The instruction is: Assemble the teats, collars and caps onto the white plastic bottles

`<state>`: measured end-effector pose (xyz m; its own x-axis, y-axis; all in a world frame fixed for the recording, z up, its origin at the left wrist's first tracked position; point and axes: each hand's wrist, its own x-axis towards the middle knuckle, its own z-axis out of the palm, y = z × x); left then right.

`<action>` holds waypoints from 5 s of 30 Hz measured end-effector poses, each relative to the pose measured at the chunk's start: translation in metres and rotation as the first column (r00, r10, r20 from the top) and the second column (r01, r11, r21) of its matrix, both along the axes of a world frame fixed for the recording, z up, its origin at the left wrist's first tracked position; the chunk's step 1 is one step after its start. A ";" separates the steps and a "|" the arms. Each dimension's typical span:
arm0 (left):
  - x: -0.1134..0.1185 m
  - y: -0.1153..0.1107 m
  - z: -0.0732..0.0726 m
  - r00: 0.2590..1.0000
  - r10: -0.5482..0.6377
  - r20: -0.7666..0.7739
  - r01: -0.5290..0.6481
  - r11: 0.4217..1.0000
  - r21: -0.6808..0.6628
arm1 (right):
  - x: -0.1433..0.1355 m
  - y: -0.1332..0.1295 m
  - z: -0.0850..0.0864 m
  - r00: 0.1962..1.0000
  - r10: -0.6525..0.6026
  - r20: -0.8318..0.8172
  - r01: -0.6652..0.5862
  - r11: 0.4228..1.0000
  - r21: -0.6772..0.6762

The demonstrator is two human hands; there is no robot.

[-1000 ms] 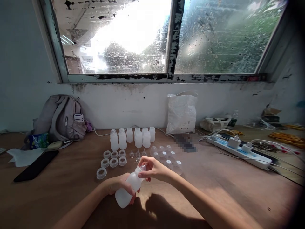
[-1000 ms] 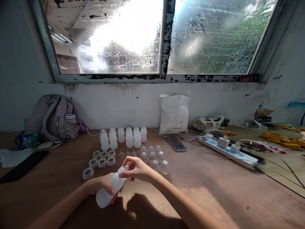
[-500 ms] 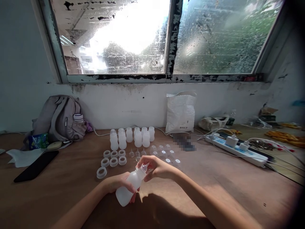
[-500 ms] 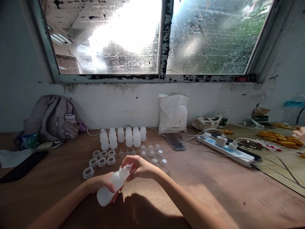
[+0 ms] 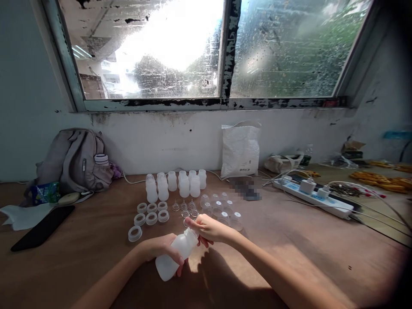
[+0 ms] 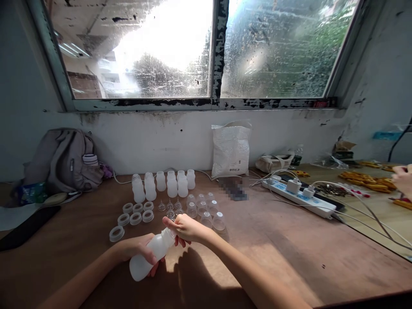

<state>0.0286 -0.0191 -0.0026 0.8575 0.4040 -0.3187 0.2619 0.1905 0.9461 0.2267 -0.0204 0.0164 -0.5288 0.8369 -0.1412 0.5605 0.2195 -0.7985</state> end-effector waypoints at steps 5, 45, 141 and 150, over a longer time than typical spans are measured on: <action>0.000 0.003 -0.004 0.999 0.024 0.038 -0.023 0.999 -0.044 | 0.017 0.002 0.017 0.999 0.011 -0.052 -0.010 1.000 0.017; 0.009 -0.006 -0.006 0.980 0.186 0.063 -0.196 0.948 0.251 | 0.006 -0.007 0.019 0.966 0.013 -0.258 0.009 0.996 0.084; 0.006 0.000 -0.003 0.959 0.220 0.180 -0.242 0.964 0.109 | 0.018 -0.022 -0.025 0.914 -0.041 -0.405 0.263 0.820 0.509; 0.007 0.003 -0.009 0.962 0.228 0.152 -0.251 0.955 0.159 | 0.011 -0.018 -0.026 0.838 -0.050 -0.544 0.277 0.897 0.345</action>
